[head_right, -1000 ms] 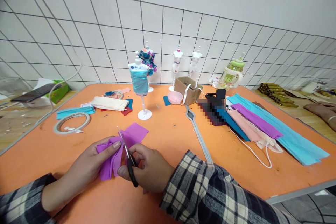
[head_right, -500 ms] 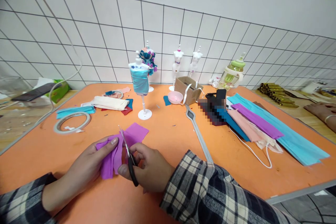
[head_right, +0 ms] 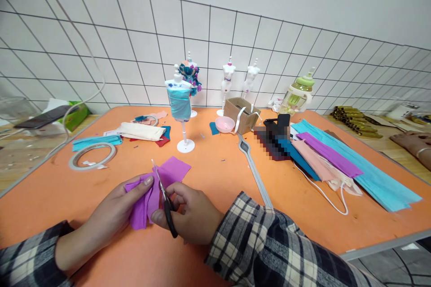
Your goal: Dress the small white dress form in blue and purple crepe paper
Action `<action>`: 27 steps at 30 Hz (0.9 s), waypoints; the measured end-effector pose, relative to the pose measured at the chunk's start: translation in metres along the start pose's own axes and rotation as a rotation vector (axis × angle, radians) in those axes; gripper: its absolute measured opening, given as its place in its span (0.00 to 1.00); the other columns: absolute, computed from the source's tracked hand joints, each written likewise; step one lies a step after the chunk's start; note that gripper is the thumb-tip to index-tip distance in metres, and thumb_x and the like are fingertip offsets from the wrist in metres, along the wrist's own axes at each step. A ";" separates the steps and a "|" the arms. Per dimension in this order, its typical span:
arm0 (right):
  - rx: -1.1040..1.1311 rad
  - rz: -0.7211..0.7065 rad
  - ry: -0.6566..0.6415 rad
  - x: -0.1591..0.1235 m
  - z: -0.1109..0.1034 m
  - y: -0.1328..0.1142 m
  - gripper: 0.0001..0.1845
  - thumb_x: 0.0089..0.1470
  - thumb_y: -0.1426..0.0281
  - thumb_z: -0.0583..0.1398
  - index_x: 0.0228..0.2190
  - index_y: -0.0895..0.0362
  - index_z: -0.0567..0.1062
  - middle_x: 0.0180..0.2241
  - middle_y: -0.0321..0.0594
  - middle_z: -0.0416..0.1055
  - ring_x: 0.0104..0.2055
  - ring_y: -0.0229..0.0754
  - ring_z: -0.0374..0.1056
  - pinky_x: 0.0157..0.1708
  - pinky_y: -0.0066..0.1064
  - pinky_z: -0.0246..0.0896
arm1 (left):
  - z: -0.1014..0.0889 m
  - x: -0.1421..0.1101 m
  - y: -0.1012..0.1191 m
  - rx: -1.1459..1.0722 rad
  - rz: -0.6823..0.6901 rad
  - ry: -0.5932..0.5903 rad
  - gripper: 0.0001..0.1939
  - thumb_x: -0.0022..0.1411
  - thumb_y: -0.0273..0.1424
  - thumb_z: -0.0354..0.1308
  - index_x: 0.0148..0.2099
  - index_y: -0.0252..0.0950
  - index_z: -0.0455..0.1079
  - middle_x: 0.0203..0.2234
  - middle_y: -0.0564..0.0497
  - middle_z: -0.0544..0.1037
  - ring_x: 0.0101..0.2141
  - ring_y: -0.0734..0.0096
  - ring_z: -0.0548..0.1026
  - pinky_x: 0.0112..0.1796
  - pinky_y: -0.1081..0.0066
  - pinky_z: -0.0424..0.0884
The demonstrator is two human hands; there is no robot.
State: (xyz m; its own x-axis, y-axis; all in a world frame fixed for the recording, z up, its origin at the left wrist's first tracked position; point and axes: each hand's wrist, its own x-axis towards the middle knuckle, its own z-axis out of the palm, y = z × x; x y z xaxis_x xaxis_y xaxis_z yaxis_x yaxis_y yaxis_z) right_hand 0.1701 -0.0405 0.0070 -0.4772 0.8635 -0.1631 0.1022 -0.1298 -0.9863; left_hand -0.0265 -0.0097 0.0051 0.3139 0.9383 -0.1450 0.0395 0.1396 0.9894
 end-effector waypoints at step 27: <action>0.002 -0.009 0.004 0.001 0.001 -0.005 0.26 0.48 0.51 0.68 0.38 0.55 0.68 0.26 0.30 0.64 0.21 0.30 0.56 0.15 0.21 0.52 | 0.011 -0.004 0.007 -0.033 -0.015 0.016 0.20 0.61 0.50 0.60 0.35 0.37 0.74 0.24 0.50 0.79 0.23 0.68 0.73 0.25 0.71 0.69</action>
State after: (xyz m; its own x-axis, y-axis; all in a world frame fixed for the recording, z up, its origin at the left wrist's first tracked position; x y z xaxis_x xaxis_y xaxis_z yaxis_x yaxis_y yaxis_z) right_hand 0.1688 -0.0396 0.0122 -0.4743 0.8667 -0.1543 0.0958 -0.1234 -0.9877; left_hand -0.0173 -0.0157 0.0129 0.2985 0.9409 -0.1600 0.0127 0.1637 0.9864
